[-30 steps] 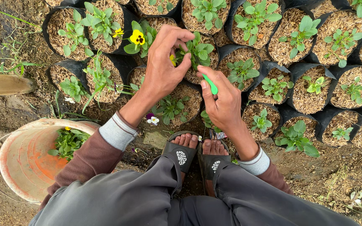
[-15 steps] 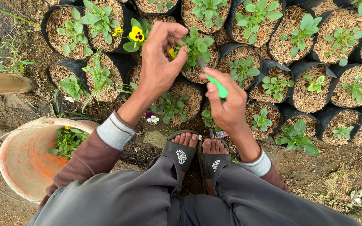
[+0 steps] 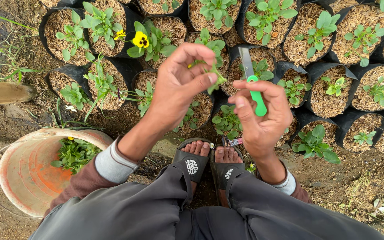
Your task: The person uses a small green knife to cut flower stems from potted plants and places the cuttings into a nearby bucket. The person works methodically across multiple pots, trimming both yellow and purple flowers.
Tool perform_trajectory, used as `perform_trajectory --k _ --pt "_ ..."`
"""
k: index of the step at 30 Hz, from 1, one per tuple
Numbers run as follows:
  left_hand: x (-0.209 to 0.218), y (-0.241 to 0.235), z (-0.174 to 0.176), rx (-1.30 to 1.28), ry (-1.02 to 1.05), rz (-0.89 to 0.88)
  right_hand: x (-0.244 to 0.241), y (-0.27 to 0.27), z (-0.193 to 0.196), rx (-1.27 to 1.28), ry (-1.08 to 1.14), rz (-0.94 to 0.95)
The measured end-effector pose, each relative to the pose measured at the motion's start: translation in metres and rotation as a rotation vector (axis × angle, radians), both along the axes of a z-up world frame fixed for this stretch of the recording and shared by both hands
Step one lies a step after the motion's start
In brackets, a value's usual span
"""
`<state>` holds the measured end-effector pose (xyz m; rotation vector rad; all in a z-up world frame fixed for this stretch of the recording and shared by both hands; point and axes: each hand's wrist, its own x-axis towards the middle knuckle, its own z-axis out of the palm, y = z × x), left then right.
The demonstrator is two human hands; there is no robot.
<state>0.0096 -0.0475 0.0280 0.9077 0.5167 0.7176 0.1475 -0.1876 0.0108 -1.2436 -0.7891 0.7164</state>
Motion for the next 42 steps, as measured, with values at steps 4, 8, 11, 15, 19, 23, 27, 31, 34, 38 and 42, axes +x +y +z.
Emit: perform_trajectory --k 4,8,11,15,19,23,27,31,34,38,42 --pt "0.005 -0.013 0.0 -0.082 0.01 -0.063 -0.004 -0.001 0.002 0.06 -0.005 -0.013" --pt "0.005 -0.02 -0.004 -0.131 0.03 -0.101 -0.005 -0.003 -0.002 0.044 0.012 -0.037" --pt "0.005 -0.021 -0.006 -0.16 0.091 -0.087 -0.001 -0.004 -0.004 0.031 0.154 -0.054" --pt "0.003 -0.021 0.0 -0.234 0.014 -0.054 0.003 -0.004 -0.004 0.073 0.532 -0.039" --pt "0.0 -0.029 0.008 -0.043 0.151 -0.139 -0.005 -0.005 -0.008 0.075 0.269 -0.075" --pt "-0.005 -0.033 0.006 -0.055 0.108 -0.131 -0.01 -0.008 -0.009 -0.02 0.081 -0.046" --pt "-0.033 -0.031 0.009 -0.075 0.177 -0.084 -0.009 -0.009 -0.009 -0.099 0.055 -0.045" --pt "-0.107 -0.03 0.036 0.283 0.431 0.105 -0.008 -0.005 -0.015 -0.075 0.031 -0.023" --pt "-0.164 -0.035 0.059 0.357 0.542 0.335 -0.01 -0.002 -0.02 -0.094 0.01 0.005" --pt "-0.209 -0.049 0.07 0.28 1.396 0.465 -0.015 0.003 -0.024 -0.094 -0.036 0.06" --pt "-0.219 -0.062 0.076 0.235 1.981 0.167 -0.019 0.005 -0.026 -0.104 -0.046 0.099"
